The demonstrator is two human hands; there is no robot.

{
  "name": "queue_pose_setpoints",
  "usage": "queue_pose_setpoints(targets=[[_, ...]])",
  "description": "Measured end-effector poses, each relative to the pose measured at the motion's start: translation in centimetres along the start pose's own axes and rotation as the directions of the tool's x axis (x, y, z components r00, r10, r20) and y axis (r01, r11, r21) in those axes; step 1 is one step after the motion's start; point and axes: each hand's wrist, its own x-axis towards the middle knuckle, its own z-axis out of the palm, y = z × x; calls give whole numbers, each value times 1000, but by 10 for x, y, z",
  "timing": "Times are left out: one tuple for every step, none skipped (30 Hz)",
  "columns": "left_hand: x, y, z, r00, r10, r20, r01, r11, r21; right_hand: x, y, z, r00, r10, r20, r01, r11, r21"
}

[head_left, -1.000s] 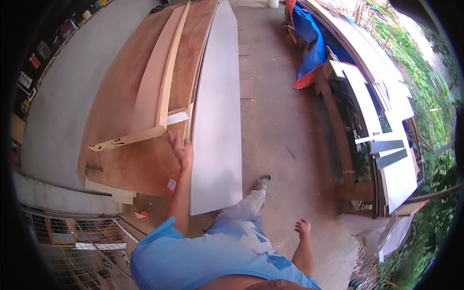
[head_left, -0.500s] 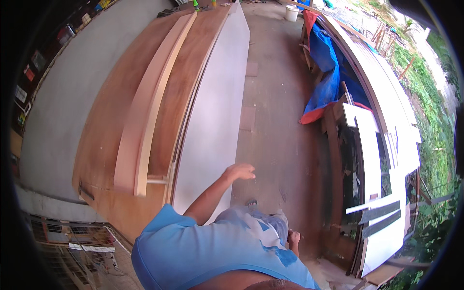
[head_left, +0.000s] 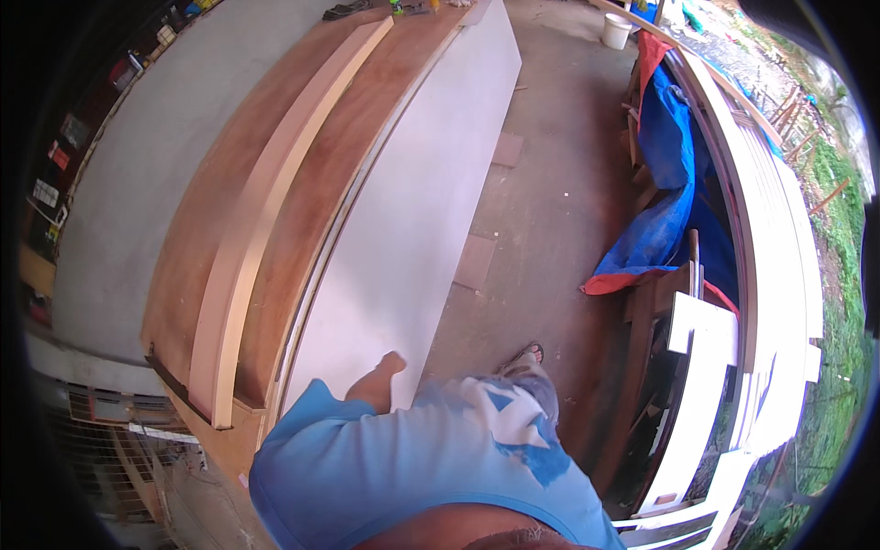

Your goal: The person assembles a wooden furniture piece by fitting a thin wooden strip into a groove on a larger board. They then apply a liquid from a green bottle onto a cloth and wipe the wooden surfaces. The person continues to fit and adjust the wooden strip along the board's edge.

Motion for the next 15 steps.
queue_pose_setpoints(targets=[[-11, 127, -38, 928, -183, 325, 170, 983, 68, 19, -10, -53, 989, 32, -146, -23, 998, 64], [-18, 96, -40, 904, -262, 337, 295, 954, -48, 38, -48, -72, 996, -2, -90, 2, 1000, -4], [-21, 67, -31, 879, -316, 358, 387, 910, -146, 57, -86, -96, 998, -35, -51, 32, 998, -56], [-21, 37, -35, 920, -154, 362, 244, 945, -219, 82, -130, -109, 997, -73, -5, 72, 992, -103], [-16, 36, -35, 942, -8, 337, 135, 925, -354, 106, -173, -131, 994, -109, 5, 109, 984, -142], [-18, 40, -35, 941, 136, 309, 37, 867, -496, 133, -223, -153, 988, -154, 1, 152, 970, -191], [-16, 54, -28, 955, 66, 288, 131, 780, -612, 156, -272, -176, 981, -193, -11, 185, 956, -227], [-9, 85, -31, 964, 21, 264, 181, 672, -718, 176, -322, -205, 968, -246, -44, 225, 935, -276], [-3, 115, -37, 933, -187, 307, 358, 554, -751, 183, -379, -215, 952, -277, -130, 242, 942, -231], [1, 131, -42, 919, -215, 330, 392, 557, -732, 188, -432, -217, 932, -298, -205, 264, 948, -179], [11, 145, -47, 908, -233, 349, 418, 562, -713, 200, -478, -223, 923, -336, -189, 307, 937, -169], [25, 157, -55, 897, -248, 365, 440, 572, -692, 214, -516, -231, 910, -373, -178, 349, 924, -153], [42, 168, -64, 889, -244, 389, 454, 582, -674, 229, -553, -232, 887, -425, -182, 400, 903, -159], [61, 180, -74, 880, -236, 413, 467, 595, -654, 241, -587, -233, 860, -474, -191, 448, 879, -163], [82, 193, -87, 872, -227, 434, 476, 599, -643, 252, -624, -231, 825, -531, -192, 504, 846, -175]])
